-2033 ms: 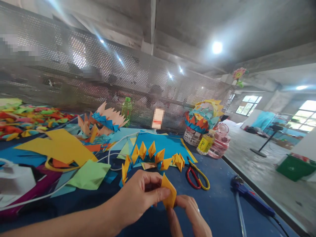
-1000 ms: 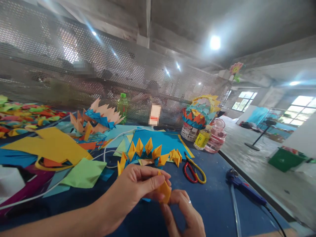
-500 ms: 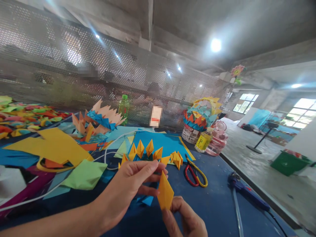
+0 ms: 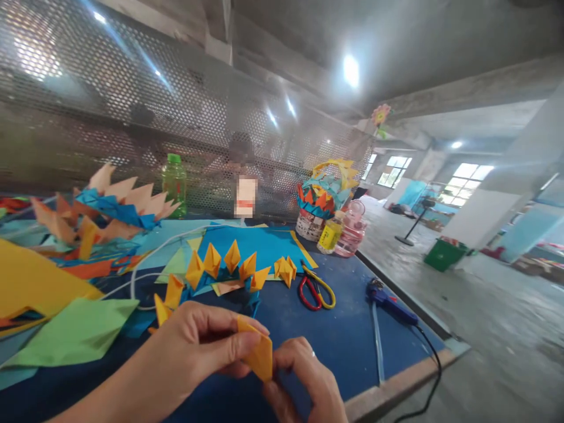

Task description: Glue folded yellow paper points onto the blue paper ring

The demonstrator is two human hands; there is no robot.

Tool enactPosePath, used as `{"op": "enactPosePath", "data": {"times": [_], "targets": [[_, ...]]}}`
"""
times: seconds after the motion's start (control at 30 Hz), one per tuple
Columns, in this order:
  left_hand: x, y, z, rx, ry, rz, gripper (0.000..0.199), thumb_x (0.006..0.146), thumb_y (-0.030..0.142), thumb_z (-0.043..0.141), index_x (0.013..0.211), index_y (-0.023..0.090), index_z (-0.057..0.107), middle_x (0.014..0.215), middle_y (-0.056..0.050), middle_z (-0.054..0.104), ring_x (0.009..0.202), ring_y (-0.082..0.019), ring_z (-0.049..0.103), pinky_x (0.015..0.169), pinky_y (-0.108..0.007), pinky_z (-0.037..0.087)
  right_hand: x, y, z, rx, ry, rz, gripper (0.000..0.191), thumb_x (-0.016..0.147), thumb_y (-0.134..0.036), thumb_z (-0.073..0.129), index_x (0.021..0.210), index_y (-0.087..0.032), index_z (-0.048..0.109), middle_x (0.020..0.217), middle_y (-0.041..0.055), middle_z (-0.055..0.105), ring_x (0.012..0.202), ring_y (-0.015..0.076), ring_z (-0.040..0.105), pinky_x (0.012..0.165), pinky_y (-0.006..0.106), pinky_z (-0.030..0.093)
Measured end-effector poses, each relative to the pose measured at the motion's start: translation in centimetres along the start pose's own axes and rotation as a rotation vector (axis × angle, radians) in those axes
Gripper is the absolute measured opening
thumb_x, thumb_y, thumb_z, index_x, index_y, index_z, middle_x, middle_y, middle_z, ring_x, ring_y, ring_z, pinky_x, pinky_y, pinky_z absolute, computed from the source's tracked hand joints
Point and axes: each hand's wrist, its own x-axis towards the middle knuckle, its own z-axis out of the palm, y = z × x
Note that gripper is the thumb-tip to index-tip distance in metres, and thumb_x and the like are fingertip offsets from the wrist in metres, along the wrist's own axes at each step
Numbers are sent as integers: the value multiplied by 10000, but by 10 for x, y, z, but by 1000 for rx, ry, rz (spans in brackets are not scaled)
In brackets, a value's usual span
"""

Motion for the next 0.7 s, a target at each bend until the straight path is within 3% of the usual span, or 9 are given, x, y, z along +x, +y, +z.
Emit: {"op": "enactPosePath", "data": {"times": [0.13, 0.23, 0.33, 0.4, 0.47, 0.57, 0.7], "targets": [[2, -5, -2, 4, 38, -8, 298, 668, 527, 813, 785, 253, 822, 742, -12, 771, 696, -158, 650, 679, -219, 536, -3, 1, -37, -134, -161, -92, 183, 854, -131, 648, 982, -259, 619, 768, -39, 701, 714, 124, 650, 689, 196, 500], [6, -11, -8, 12, 101, 6, 348, 682, 552, 798, 820, 233, 804, 798, -27, 779, 765, -181, 682, 719, -230, 546, -2, 14, -84, -348, -104, -63, 193, 888, -124, 581, 1016, -258, 635, 843, 3, 719, 781, 151, 688, 717, 215, 534], [9, -17, -14, 28, 136, 26, 380, 746, 569, 745, 884, 216, 772, 948, -38, 774, 831, -193, 703, 714, -232, 557, -2, 50, -149, -724, 16, 39, 202, 964, -261, 493, 1085, -235, 653, 1013, 72, 719, 926, 221, 698, 815, 317, 553], [11, -17, -15, 41, 142, 66, 380, 787, 563, 710, 917, 208, 750, 997, -38, 761, 845, -188, 708, 705, -231, 564, -5, 82, -191, -1044, 71, 139, 330, 967, -294, 407, 1119, -153, 663, 1058, 150, 710, 965, 317, 688, 856, 453, 541], [11, -14, -14, 51, 126, 94, 374, 808, 544, 694, 929, 192, 728, 949, -41, 757, 821, -181, 708, 680, -227, 567, -11, 116, -222, -1324, -20, 287, 418, 920, -239, 375, 1143, -28, 659, 1008, 232, 708, 904, 386, 696, 826, 518, 532], [11, -7, -12, 44, 86, 102, 358, 804, 519, 697, 868, 167, 699, 793, -32, 732, 714, -160, 681, 592, -219, 560, -20, 157, -244, -1459, -189, 465, 479, 909, -161, 331, 1253, 38, 599, 976, 243, 722, 889, 377, 718, 839, 487, 528], [10, 1, -13, 47, 97, 101, 328, 779, 481, 723, 811, 155, 701, 739, -31, 714, 682, -147, 654, 580, -219, 571, -24, 185, -247, -1419, -266, 509, 489, 892, -155, 345, 1287, -2, 589, 1050, 217, 721, 930, 355, 722, 834, 449, 535]]}}
